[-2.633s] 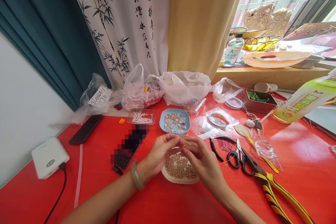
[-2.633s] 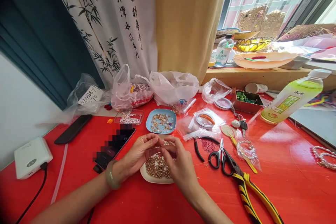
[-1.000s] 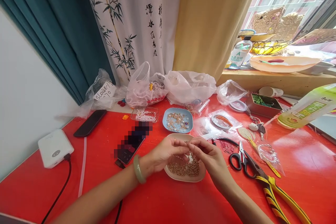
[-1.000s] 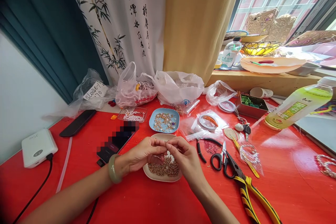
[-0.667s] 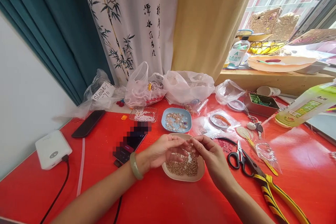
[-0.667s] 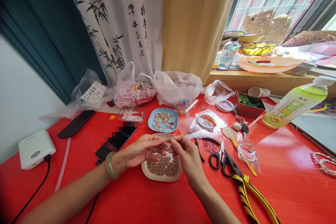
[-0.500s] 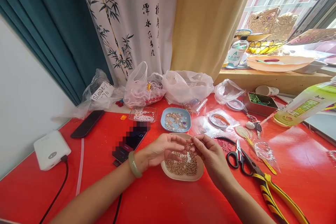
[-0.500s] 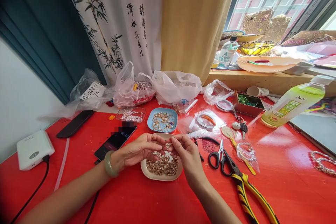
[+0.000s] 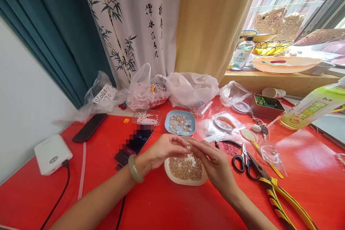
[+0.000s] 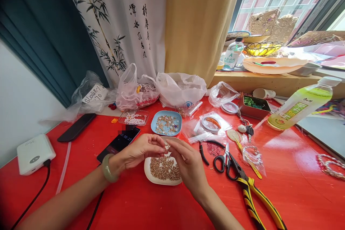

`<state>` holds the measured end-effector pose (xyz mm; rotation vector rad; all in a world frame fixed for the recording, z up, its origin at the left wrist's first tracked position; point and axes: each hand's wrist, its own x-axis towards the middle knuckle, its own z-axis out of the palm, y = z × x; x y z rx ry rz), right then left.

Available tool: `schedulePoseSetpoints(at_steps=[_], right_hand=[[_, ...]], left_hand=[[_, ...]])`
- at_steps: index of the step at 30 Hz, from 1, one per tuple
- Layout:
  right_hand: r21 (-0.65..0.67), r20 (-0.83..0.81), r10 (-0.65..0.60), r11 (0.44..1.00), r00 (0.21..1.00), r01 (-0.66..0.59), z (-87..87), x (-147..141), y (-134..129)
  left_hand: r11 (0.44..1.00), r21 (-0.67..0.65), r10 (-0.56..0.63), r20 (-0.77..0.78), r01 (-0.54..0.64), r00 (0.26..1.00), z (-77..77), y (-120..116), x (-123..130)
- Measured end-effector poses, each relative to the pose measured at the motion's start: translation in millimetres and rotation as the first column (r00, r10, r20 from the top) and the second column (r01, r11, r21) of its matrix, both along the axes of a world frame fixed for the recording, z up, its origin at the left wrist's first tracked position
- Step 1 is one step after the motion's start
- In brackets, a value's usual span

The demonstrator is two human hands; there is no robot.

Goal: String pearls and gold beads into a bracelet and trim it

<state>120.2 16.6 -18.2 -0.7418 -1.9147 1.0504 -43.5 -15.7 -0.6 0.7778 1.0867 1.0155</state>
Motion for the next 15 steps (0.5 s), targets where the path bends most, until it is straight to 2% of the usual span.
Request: schedulePoseSetpoints(at_steps=[3, 5, 9, 15], right_hand=[[-0.071, -0.012, -0.080, 0.994, 0.997, 0.079, -3.0, -0.2, -0.6], [-0.070, -0.008, -0.117, 0.991, 0.993, 0.116, -3.7, 0.2, -1.5], [0.107, 0.022, -0.149, 0.983, 0.989, 0.146, -0.9, 0.6, -3.5], [0.363, -0.022, -0.069, 0.929, 0.997, 0.072, 1.1, -2.3, -2.9]], left_hand=[[1.000, -0.024, 0.013, -0.006, -0.013, 1.000, 1.2, -0.9, 2.0], [0.999, -0.040, 0.016, -0.006, -0.016, 1.000, 1.2, -1.5, 4.0], [0.999, -0.051, 0.013, 0.007, -0.012, 1.000, 0.8, -3.5, 7.8], [0.998, -0.053, 0.026, 0.110, -0.020, 0.994, 0.2, -4.7, 9.1]])
